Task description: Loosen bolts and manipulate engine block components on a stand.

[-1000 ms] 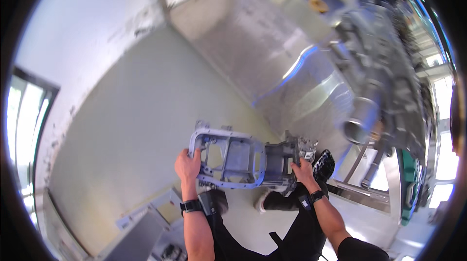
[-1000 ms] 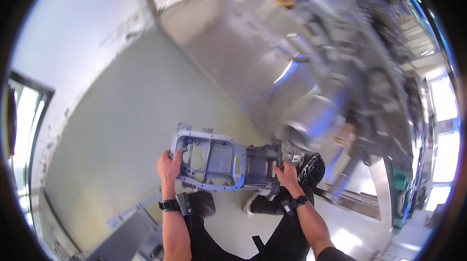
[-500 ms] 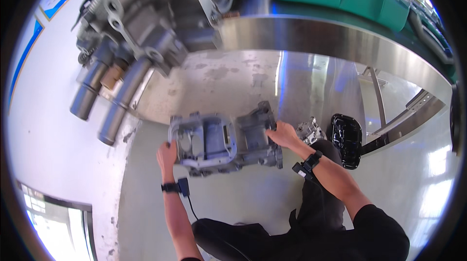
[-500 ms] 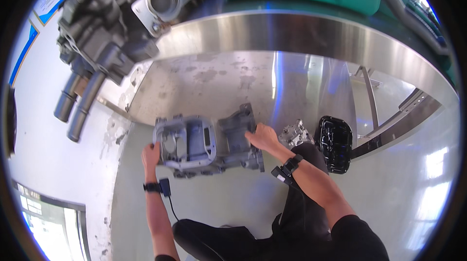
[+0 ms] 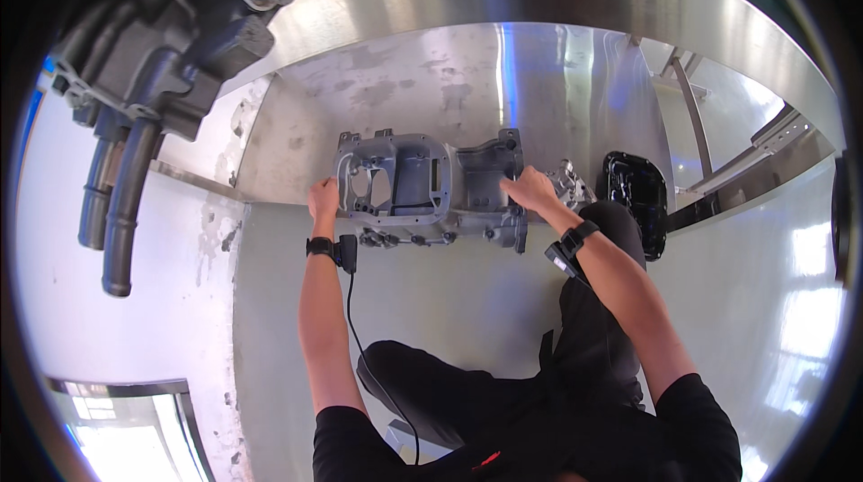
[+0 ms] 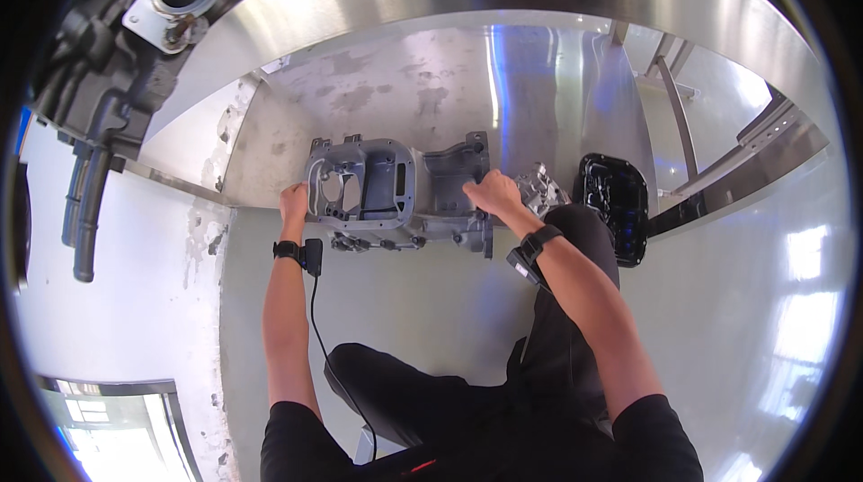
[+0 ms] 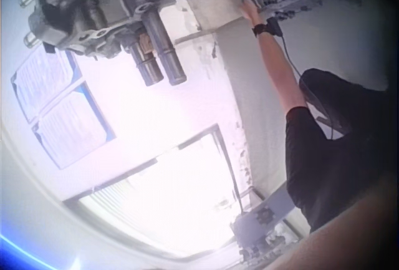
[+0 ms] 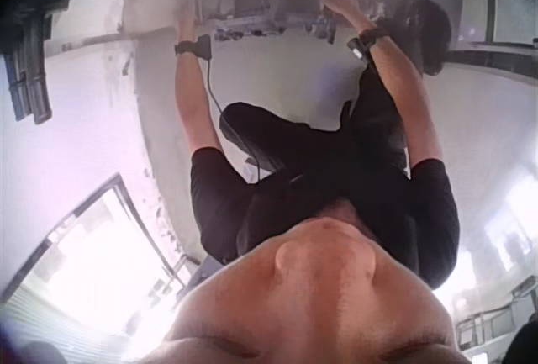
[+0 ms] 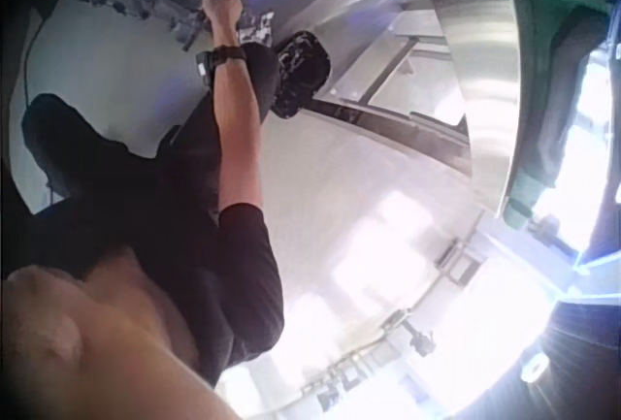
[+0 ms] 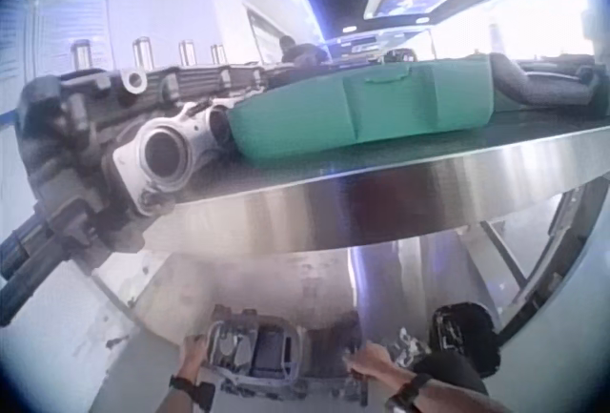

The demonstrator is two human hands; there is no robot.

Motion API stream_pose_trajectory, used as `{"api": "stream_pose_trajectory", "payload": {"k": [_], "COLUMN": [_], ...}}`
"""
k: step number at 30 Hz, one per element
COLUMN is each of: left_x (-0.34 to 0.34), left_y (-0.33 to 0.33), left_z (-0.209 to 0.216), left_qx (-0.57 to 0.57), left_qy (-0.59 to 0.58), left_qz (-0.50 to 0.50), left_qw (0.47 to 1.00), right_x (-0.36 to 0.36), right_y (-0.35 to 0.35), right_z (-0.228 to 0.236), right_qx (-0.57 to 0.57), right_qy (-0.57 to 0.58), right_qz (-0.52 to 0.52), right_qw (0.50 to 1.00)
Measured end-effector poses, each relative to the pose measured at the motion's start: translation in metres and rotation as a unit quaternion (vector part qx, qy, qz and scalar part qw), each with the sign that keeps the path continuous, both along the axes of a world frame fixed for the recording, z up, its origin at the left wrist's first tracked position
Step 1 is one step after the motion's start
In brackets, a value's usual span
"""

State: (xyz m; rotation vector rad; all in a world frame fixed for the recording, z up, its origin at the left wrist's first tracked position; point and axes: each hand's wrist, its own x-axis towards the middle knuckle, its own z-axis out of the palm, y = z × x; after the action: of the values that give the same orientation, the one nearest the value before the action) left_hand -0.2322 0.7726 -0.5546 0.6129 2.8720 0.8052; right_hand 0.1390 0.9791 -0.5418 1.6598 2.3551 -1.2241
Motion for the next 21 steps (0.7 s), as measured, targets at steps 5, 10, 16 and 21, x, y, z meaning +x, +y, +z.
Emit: {"api": "stream_pose_trajectory", "payload": {"k": [5,10,16,21], "left_x": [0.009,0.012,-0.005,-0.014], "left_y": [0.004,0.006,0.016,0.028], "left_z": [-0.021,-0.031,-0.050,-0.051], "left_qx": [0.002,0.005,-0.001,-0.058], "left_qy": [-0.031,-0.048,-0.019,0.019], "left_qz": [-0.007,0.006,0.004,-0.003], "left_qw": [0.999,0.999,1.000,0.998], "right_x": [-0.002,-0.012,-0.017,-0.014], "right_y": [0.005,0.011,0.016,0.016], "right_z": [-0.009,-0.003,-0.022,-0.029], "right_qx": [-0.015,-0.016,-0.006,-0.063], "right_qy": [-0.014,-0.024,-0.005,0.024], "right_qz": [-0.001,0.017,0.027,0.076], "right_qw": [1.000,0.999,1.000,0.995]}}
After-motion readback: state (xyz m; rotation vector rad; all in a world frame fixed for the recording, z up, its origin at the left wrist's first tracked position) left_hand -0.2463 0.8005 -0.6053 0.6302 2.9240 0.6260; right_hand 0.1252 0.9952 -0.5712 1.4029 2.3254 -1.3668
